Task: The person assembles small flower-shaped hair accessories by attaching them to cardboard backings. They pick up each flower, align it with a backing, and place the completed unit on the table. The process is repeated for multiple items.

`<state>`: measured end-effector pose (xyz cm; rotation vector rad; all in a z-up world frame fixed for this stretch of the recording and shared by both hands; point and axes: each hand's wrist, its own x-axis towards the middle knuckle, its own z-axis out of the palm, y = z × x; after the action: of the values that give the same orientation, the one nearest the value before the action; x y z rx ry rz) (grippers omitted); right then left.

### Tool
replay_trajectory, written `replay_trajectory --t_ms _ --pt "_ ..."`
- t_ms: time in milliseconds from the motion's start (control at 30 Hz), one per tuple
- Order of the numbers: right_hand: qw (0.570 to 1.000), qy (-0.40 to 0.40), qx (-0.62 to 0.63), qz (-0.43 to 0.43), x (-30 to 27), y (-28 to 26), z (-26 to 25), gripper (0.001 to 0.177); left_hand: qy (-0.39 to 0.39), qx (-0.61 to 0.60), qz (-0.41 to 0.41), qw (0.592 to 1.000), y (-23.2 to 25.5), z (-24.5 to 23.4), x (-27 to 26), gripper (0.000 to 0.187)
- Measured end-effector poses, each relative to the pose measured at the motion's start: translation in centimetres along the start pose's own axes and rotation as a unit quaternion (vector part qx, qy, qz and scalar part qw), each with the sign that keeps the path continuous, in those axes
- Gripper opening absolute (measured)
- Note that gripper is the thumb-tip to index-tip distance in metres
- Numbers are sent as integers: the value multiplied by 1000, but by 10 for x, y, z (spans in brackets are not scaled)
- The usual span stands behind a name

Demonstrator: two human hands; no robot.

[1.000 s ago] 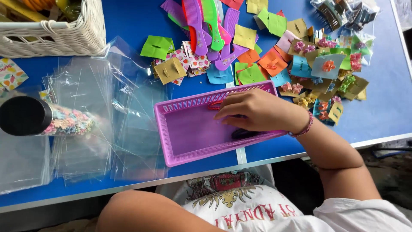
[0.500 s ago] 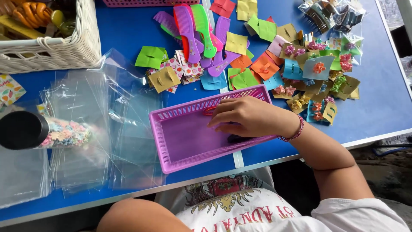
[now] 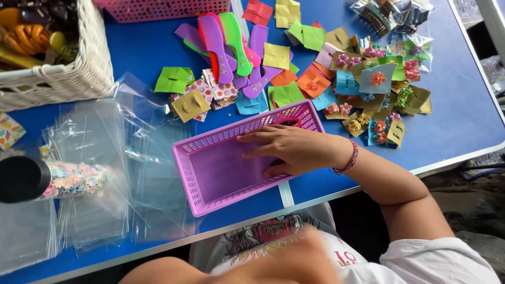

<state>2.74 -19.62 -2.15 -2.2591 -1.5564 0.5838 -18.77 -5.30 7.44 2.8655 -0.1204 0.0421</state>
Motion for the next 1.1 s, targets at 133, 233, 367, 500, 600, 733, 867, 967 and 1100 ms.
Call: replay_trajectory --t_ms 133,233,367,500,600,733,867,967,1100 --pt "997 -49 -34 39 -2 15 13 67 102 -673 213 701 -84 -31 81 11" --pt "999 -17 -29 22 -1 14 9 53 155 -567 137 797 -106 -9 109 5" --pt "997 -37 -22 60 0 20 11 40 191 -307 176 916 -141 34 150 11" --pt "999 -10 -17 31 -1 18 8 33 -1 -222 68 973 -152 60 166 38" --pt "998 17 -47 49 -4 -4 -16 33 -74 -247 48 965 -155 63 170 33" --pt "986 69 -88 123 -21 -13 -30 44 -43 -269 100 957 -159 66 170 22" --pt "980 -20 -81 178 -32 1 -19 57 -34 -283 98 954 -158 72 172 19" --pt "979 -41 -98 173 -22 -3 -17 65 -7 -276 118 954 -160 77 173 18" --pt "990 -7 -81 112 -15 2 -11 63 18 -295 130 947 -160 82 177 17"
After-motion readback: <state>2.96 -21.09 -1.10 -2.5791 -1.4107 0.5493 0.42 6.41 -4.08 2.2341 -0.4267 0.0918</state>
